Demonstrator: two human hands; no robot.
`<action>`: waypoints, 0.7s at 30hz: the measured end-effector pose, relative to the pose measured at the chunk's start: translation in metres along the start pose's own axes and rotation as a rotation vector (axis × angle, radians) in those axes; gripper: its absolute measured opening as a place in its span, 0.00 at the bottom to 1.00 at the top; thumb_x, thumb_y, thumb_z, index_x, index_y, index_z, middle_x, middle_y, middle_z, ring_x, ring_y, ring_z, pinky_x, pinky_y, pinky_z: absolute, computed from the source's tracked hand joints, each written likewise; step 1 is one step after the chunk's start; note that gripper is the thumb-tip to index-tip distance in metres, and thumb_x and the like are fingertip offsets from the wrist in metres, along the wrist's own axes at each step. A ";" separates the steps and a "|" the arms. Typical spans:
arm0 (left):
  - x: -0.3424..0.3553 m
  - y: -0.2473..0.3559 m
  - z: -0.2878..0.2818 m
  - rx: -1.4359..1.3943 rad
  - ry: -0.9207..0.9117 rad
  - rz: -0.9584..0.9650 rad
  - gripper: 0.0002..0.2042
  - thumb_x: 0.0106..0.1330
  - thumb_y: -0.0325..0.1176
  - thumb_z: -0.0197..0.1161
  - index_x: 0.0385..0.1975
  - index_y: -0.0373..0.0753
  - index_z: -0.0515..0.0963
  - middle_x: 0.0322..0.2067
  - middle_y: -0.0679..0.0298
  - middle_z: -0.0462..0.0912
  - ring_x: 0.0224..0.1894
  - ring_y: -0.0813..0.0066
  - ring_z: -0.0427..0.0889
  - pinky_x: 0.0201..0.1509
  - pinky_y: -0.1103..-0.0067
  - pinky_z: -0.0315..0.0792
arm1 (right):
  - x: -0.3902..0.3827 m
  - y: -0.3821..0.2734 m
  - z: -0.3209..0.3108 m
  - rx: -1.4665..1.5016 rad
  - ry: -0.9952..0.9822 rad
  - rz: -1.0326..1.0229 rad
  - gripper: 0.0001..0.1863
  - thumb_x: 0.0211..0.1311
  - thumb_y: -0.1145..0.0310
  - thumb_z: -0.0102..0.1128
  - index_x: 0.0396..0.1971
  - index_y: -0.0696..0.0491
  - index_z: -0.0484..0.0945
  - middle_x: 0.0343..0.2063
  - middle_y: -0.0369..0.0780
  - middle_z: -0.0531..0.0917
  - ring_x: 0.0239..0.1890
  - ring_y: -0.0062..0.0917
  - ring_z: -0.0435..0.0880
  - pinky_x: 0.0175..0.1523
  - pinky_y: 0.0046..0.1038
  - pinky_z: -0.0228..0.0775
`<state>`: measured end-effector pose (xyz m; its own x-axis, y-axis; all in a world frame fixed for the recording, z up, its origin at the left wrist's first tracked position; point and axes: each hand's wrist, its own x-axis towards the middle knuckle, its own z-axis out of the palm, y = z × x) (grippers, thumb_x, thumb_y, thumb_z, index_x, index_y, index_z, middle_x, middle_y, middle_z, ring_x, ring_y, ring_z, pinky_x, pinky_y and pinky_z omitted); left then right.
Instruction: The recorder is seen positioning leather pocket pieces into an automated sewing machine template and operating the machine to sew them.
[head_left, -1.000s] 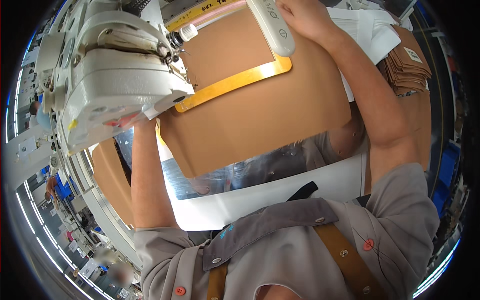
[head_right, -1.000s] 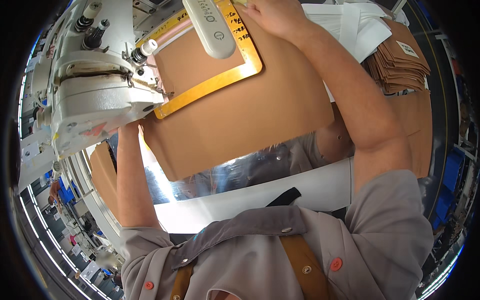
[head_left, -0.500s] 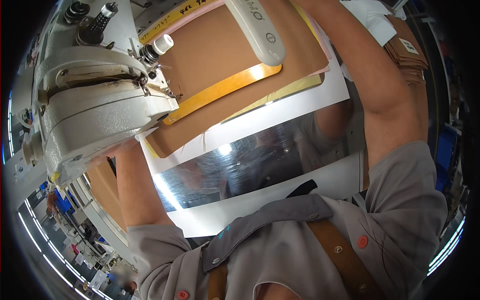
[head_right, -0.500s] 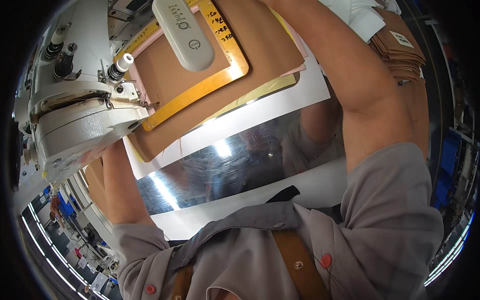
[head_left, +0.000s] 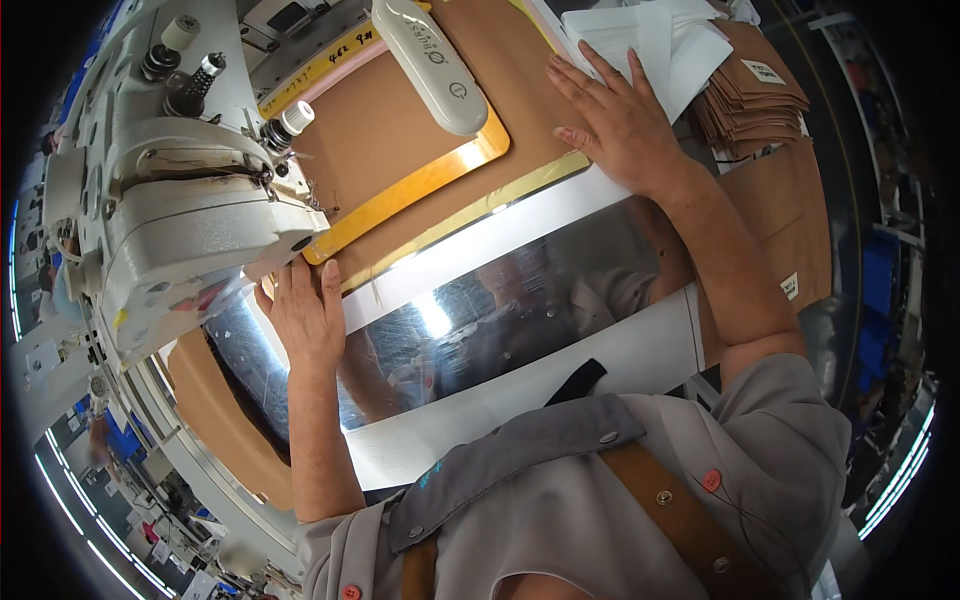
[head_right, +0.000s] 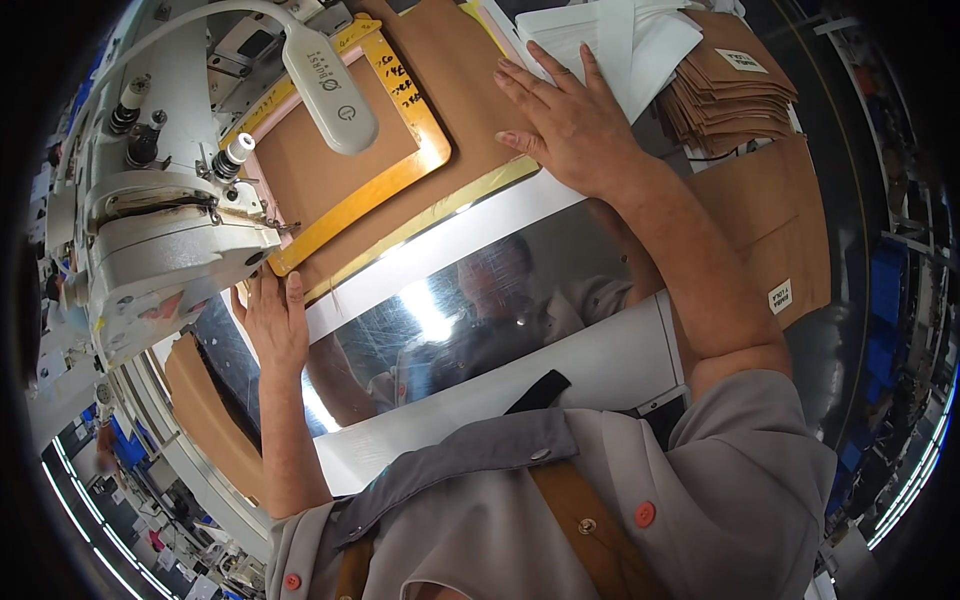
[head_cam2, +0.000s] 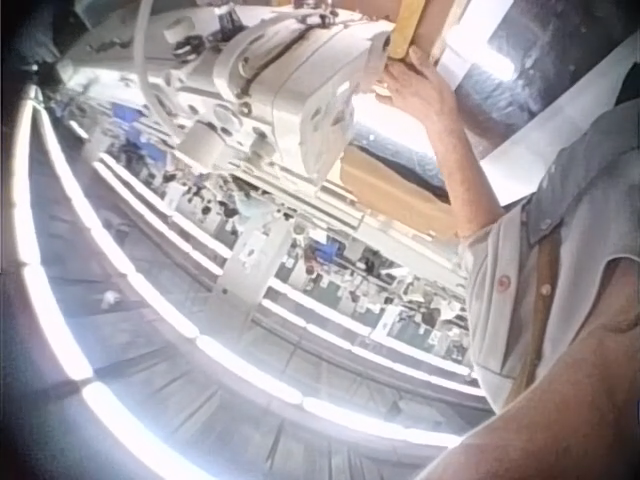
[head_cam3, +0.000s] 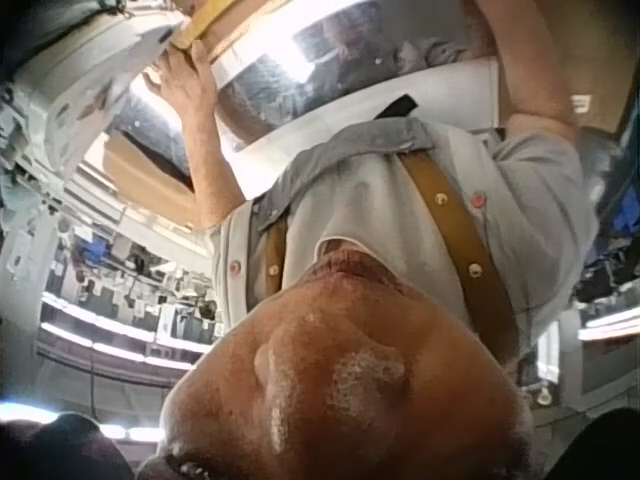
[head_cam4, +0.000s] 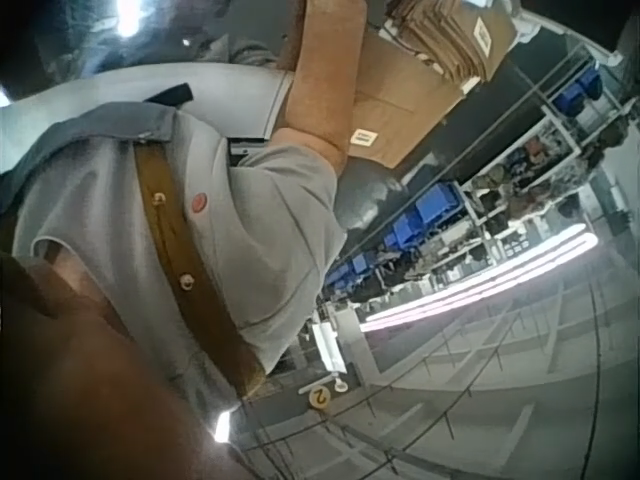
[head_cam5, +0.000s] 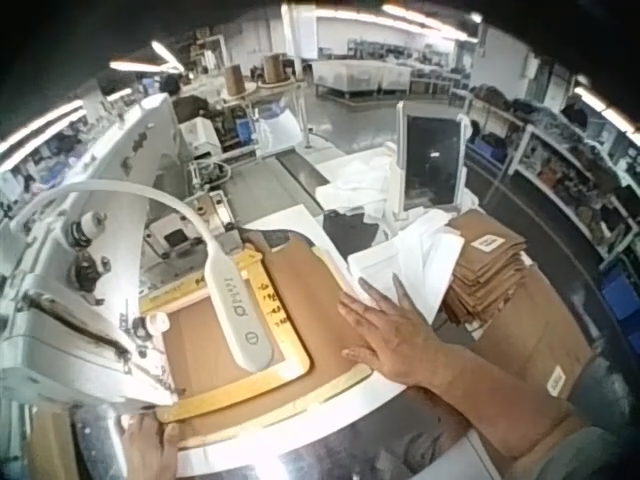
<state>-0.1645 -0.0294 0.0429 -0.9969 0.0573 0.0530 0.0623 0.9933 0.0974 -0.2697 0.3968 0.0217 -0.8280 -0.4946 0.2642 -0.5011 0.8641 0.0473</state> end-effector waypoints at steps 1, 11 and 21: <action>0.008 0.002 -0.004 -0.002 -0.081 -0.027 0.33 0.78 0.57 0.46 0.62 0.29 0.73 0.62 0.43 0.75 0.70 0.46 0.67 0.77 0.50 0.42 | 0.000 -0.001 -0.002 -0.003 0.005 0.000 0.35 0.74 0.43 0.50 0.71 0.49 0.68 0.72 0.34 0.70 0.79 0.31 0.55 0.79 0.59 0.37; 0.005 -0.007 -0.007 0.031 -0.044 0.047 0.36 0.74 0.61 0.47 0.63 0.30 0.71 0.59 0.44 0.77 0.69 0.46 0.66 0.77 0.48 0.40 | 0.000 -0.016 -0.007 0.021 0.010 0.059 0.30 0.72 0.50 0.58 0.68 0.51 0.72 0.69 0.37 0.73 0.74 0.32 0.64 0.79 0.55 0.43; 0.007 -0.004 0.014 -0.010 0.036 0.063 0.36 0.74 0.60 0.48 0.61 0.28 0.71 0.59 0.42 0.73 0.67 0.40 0.66 0.74 0.47 0.46 | 0.126 0.020 0.018 0.115 0.237 0.360 0.18 0.60 0.55 0.69 0.41 0.55 0.84 0.40 0.49 0.84 0.48 0.44 0.82 0.53 0.44 0.74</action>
<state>-0.1725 -0.0314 0.0287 -0.9887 0.1158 0.0950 0.1254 0.9867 0.1031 -0.3890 0.3504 0.0384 -0.8809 -0.1175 0.4585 -0.2274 0.9546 -0.1923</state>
